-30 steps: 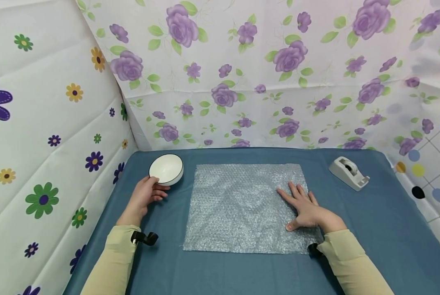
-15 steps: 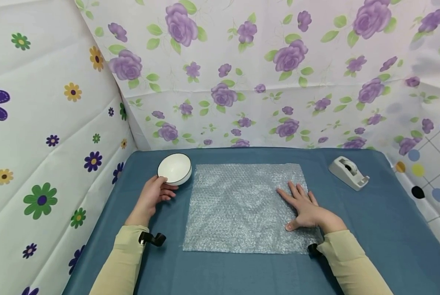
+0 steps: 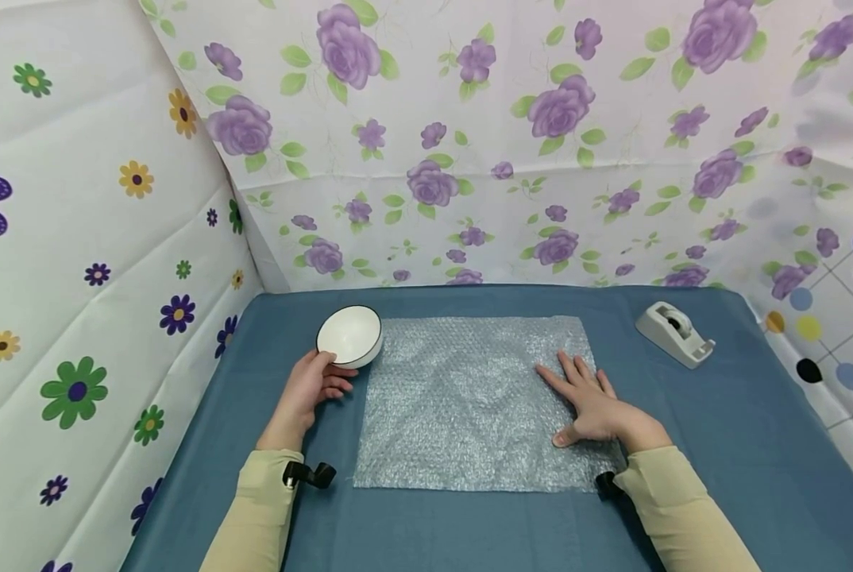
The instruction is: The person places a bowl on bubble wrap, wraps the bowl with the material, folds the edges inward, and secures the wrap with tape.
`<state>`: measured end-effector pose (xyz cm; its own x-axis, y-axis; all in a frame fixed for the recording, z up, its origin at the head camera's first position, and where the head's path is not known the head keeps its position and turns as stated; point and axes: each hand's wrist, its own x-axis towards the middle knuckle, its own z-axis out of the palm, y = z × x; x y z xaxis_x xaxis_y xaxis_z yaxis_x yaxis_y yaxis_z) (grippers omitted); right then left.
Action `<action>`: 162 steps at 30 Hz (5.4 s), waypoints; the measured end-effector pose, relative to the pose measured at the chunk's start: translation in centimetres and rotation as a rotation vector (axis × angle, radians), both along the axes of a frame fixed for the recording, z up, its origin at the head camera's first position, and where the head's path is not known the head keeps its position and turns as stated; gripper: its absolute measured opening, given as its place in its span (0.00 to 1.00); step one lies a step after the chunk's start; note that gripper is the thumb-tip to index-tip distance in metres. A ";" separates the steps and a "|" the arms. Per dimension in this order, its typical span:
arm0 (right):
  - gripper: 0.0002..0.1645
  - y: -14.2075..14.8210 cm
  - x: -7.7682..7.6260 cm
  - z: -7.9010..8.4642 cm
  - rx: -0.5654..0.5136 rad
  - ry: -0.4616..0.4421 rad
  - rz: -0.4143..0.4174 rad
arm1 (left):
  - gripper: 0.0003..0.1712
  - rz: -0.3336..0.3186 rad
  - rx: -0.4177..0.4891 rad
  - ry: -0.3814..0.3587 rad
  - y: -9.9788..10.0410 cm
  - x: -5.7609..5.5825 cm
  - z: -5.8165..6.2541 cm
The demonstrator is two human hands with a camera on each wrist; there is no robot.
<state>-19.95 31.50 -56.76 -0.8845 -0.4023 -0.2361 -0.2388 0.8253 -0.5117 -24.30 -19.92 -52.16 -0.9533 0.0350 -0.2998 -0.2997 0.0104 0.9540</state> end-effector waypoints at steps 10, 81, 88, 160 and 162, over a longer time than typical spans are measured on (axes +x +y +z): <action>0.81 0.1 -0.1 0.0 -0.010 -0.009 0.006 | 0.27 -0.022 0.021 0.014 1.4 0.4 0.5; 0.81 -0.2 0.5 0.0 -0.032 0.029 -0.012 | 0.35 -0.397 0.085 0.026 17.6 4.2 -1.6; 0.81 -0.1 0.4 -0.1 -0.026 0.038 -0.010 | 0.36 -0.411 0.085 0.035 17.8 4.2 -1.6; 0.80 -0.2 -0.2 -0.2 -0.034 0.055 -0.014 | 0.40 -0.436 0.090 -0.021 16.7 3.7 -1.0; 0.79 -0.4 0.0 0.1 -0.053 0.050 -0.009 | 0.41 -0.415 0.056 -0.017 16.3 3.5 -0.8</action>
<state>-19.98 31.14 -56.65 -0.8983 -0.4052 -0.1697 -0.2581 0.7995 -0.5424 -20.82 -3.63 -52.92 -0.8499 0.4316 -0.3022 -0.2968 0.0818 0.9514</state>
